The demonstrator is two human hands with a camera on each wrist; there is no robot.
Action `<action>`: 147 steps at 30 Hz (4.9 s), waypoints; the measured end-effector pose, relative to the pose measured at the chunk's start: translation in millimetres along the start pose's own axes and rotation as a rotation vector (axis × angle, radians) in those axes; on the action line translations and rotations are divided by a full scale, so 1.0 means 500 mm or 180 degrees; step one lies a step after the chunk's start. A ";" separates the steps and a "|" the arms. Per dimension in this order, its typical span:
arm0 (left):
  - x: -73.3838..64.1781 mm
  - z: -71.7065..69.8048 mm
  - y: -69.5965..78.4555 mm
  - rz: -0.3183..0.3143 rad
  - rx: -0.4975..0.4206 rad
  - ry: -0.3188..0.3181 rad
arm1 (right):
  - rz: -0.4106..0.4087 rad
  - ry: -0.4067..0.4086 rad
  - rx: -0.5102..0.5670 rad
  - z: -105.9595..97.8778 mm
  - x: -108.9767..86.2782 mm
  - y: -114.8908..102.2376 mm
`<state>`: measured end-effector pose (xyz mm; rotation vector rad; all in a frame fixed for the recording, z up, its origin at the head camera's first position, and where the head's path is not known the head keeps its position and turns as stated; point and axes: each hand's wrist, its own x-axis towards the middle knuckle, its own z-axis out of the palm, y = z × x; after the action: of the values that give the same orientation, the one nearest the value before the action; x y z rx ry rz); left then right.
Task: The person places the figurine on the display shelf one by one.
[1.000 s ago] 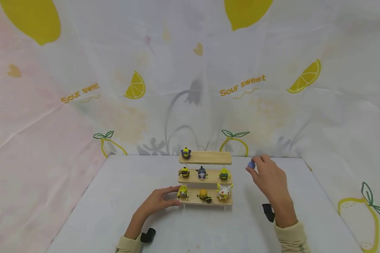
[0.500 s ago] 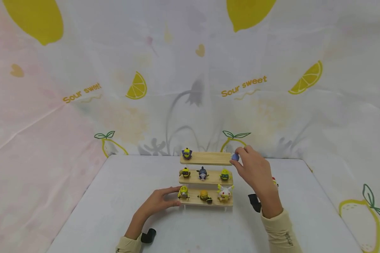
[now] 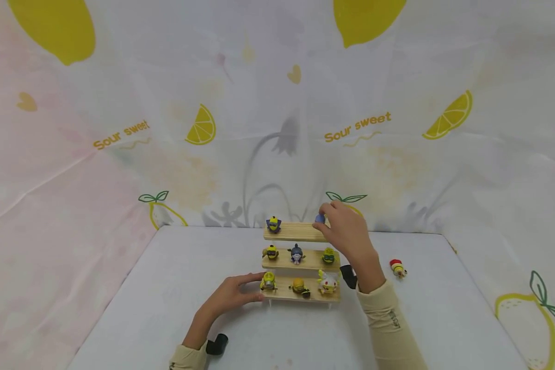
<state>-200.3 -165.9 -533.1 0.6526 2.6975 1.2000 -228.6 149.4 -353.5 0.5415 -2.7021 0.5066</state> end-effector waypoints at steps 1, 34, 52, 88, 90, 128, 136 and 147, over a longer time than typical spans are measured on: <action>0.000 0.000 0.000 0.0003 0.0009 0.0000 | 0.0006 -0.0038 0.0008 0.000 0.004 -0.003; 0.003 0.002 -0.003 0.0033 0.0022 0.0019 | 0.0008 -0.0850 -0.0099 0.084 0.088 -0.030; 0.005 0.005 -0.001 0.0013 0.0050 -0.0005 | 0.0100 -0.0991 0.0046 0.070 0.076 -0.012; 0.003 0.002 -0.001 0.0000 0.0055 0.0003 | 0.0384 -0.0685 0.0436 0.000 -0.094 0.259; 0.002 0.003 -0.001 0.0004 0.0034 0.0006 | 0.0453 -0.0750 0.0379 0.002 -0.105 0.267; 0.001 0.003 -0.004 0.0071 0.0049 0.0023 | 0.1433 -0.1318 -0.0076 0.060 -0.214 0.369; 0.002 0.001 -0.001 0.0082 0.0067 0.0019 | 0.1528 -0.1248 -0.0147 0.074 -0.219 0.366; 0.001 0.002 0.001 0.0063 0.0044 0.0010 | 0.1402 -0.0733 -0.0296 0.069 -0.222 0.350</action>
<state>-200.4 -165.0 -533.5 0.6812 2.7108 1.1888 -214.6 320.3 -474.9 -0.0314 -3.0588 0.4449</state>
